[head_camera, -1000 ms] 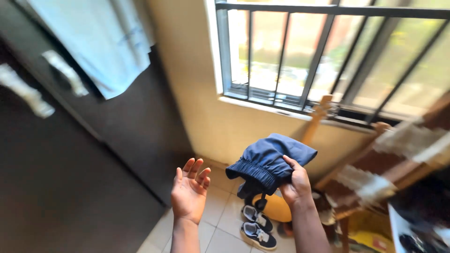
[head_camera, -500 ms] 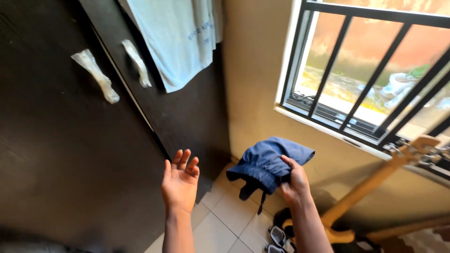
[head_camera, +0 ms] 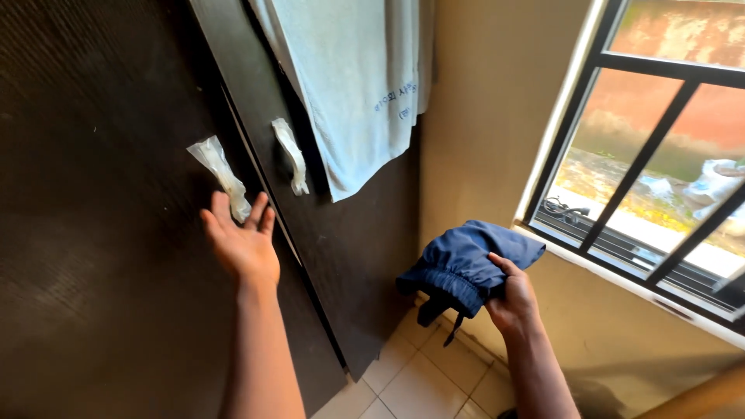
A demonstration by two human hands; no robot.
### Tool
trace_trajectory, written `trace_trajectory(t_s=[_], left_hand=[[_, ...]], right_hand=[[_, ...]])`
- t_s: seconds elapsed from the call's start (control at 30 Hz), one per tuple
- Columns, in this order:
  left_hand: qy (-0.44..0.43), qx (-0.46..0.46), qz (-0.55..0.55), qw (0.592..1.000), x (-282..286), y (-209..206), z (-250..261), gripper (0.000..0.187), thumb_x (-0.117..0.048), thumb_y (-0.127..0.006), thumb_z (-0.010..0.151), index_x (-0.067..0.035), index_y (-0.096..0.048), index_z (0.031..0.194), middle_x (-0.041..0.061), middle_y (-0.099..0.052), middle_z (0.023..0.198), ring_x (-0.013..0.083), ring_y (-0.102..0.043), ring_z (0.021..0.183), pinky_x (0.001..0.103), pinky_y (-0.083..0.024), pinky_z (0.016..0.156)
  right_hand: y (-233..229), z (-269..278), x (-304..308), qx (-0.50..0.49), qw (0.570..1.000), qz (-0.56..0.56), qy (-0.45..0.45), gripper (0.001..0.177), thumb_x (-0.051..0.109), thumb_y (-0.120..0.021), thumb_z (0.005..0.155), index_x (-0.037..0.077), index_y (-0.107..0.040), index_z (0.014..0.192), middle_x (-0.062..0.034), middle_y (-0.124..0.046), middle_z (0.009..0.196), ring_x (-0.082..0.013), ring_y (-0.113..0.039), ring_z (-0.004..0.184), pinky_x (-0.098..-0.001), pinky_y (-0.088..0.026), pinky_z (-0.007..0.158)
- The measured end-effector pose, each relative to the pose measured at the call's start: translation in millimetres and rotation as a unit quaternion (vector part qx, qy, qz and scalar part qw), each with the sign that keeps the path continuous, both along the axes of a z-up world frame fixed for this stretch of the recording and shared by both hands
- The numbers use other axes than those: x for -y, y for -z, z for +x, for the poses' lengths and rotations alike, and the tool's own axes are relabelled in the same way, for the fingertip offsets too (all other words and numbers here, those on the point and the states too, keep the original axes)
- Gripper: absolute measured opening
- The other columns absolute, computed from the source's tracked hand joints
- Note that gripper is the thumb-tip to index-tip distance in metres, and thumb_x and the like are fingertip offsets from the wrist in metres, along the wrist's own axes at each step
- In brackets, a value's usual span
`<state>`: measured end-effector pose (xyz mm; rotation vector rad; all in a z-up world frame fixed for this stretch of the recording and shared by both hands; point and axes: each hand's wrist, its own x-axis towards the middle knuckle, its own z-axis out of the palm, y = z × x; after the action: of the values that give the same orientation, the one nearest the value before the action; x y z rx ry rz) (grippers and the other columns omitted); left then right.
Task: The recorder is tidying and organizing personal items in a bedroom, including books on a desk and folding/storing clothes.
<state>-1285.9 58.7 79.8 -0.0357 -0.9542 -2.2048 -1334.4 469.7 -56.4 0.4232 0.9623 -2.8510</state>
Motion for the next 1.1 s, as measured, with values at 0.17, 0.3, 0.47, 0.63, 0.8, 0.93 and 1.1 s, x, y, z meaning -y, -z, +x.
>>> trace_trajectory(t_s=[0.17, 0.3, 0.47, 0.63, 0.8, 0.93, 1.1], left_hand=[[-0.006, 0.055, -0.013, 0.998, 11, -22, -19, 0.074, -0.054, -0.036, 0.104, -0.014, -0.019, 0.163, 0.003, -0.012, 0.173, 0.0238, -0.070, 0.109, 0.033, -0.051, 0.092], [-0.068, 0.151, -0.058, 0.984, 5, -18, -7, 0.066, -0.047, -0.048, 0.102, -0.021, -0.033, 0.160, 0.003, -0.030, 0.169, 0.0173, -0.068, 0.091, 0.030, -0.048, 0.083], [-0.078, 0.166, -0.054, 0.982, 0, -12, 4, 0.054, -0.039, -0.050, 0.102, -0.021, -0.042, 0.152, 0.002, -0.039, 0.162, 0.0142, -0.066, 0.084, 0.027, -0.049, 0.078], [-0.148, 0.210, -0.058, 0.965, -35, -17, 32, 0.048, -0.029, -0.053, 0.100, -0.023, -0.047, 0.147, 0.000, -0.045, 0.155, 0.0100, -0.059, 0.073, 0.025, -0.047, 0.070], [-0.252, 0.185, -0.066, 0.948, -57, 1, 79, 0.034, -0.017, -0.060, 0.100, -0.016, -0.062, 0.134, 0.002, -0.061, 0.117, 0.0071, -0.048, 0.061, 0.024, -0.035, 0.054], [-0.318, 0.185, -0.042, 0.929, -84, -8, 149, 0.021, -0.020, -0.064, 0.095, -0.015, -0.067, 0.115, -0.007, -0.066, 0.111, 0.0071, -0.045, 0.055, 0.022, -0.034, 0.052], [-0.403, 0.206, -0.050, 0.890, -88, -5, 252, 0.019, -0.023, -0.074, 0.094, -0.008, -0.068, 0.105, 0.000, -0.065, 0.094, 0.0079, -0.043, 0.053, 0.024, -0.029, 0.047]], right_hand=[[-11, -15, 15, 0.014, 1.000, -0.005, -0.015, 0.030, 0.017, -0.056, 0.099, -0.004, -0.060, 0.120, -0.0172, -0.069, 0.118, -0.0271, -0.069, 0.106, -0.0419, -0.056, 0.099], [-17, -23, 16, 0.026, 0.998, -0.007, -0.050, 0.030, 0.019, -0.056, 0.098, -0.002, -0.060, 0.120, -0.0160, -0.070, 0.118, -0.0268, -0.070, 0.104, -0.0423, -0.056, 0.096], [-19, -32, 10, 0.014, 0.995, 0.001, -0.101, 0.030, 0.019, -0.057, 0.098, -0.002, -0.061, 0.120, -0.0161, -0.069, 0.118, -0.0269, -0.069, 0.103, -0.0423, -0.056, 0.097], [-22, -27, -4, 0.038, 0.989, 0.018, -0.141, 0.032, 0.020, -0.057, 0.097, -0.002, -0.061, 0.120, -0.0163, -0.071, 0.118, -0.0275, -0.069, 0.104, -0.0443, -0.055, 0.097], [-10, -11, -19, 0.039, 0.975, 0.009, -0.220, 0.041, 0.021, -0.056, 0.096, -0.005, -0.058, 0.128, -0.0200, -0.068, 0.126, -0.0315, -0.068, 0.111, -0.0478, -0.055, 0.099], [-12, 19, -10, 0.063, 0.961, 0.010, -0.270, 0.044, 0.020, -0.055, 0.095, -0.003, -0.055, 0.132, -0.0212, -0.067, 0.129, -0.0330, -0.068, 0.113, -0.0509, -0.055, 0.099], [-6, 52, 14, 0.062, 0.945, 0.014, -0.321, 0.044, 0.018, -0.056, 0.096, -0.005, -0.053, 0.134, -0.0219, -0.066, 0.130, -0.0335, -0.067, 0.115, -0.0498, -0.056, 0.099]])
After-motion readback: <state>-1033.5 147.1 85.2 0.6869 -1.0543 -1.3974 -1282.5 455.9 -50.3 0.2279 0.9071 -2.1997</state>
